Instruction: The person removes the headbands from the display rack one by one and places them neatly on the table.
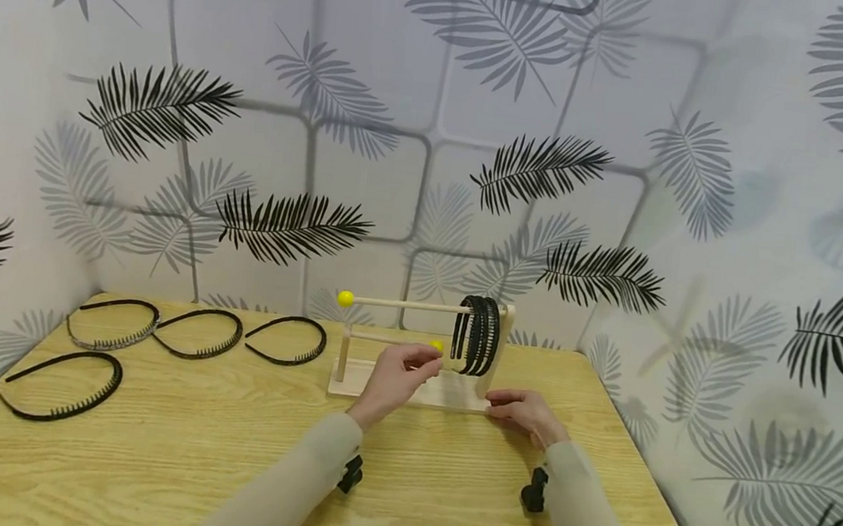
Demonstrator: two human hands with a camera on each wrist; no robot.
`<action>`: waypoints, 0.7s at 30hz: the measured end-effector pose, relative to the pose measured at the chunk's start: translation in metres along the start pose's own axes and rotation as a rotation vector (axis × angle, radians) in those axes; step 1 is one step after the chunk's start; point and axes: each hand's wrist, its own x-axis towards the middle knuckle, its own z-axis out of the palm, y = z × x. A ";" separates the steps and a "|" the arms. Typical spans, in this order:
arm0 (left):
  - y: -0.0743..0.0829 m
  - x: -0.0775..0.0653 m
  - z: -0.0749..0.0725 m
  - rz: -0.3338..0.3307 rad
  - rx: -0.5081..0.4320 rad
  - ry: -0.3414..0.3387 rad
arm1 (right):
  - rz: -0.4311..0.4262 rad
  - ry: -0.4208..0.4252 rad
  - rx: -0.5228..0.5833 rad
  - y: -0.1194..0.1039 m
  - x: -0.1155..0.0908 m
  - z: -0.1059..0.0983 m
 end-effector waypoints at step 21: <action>0.017 0.014 0.032 -0.030 -0.061 0.039 | -0.006 -0.013 0.040 0.000 -0.002 0.000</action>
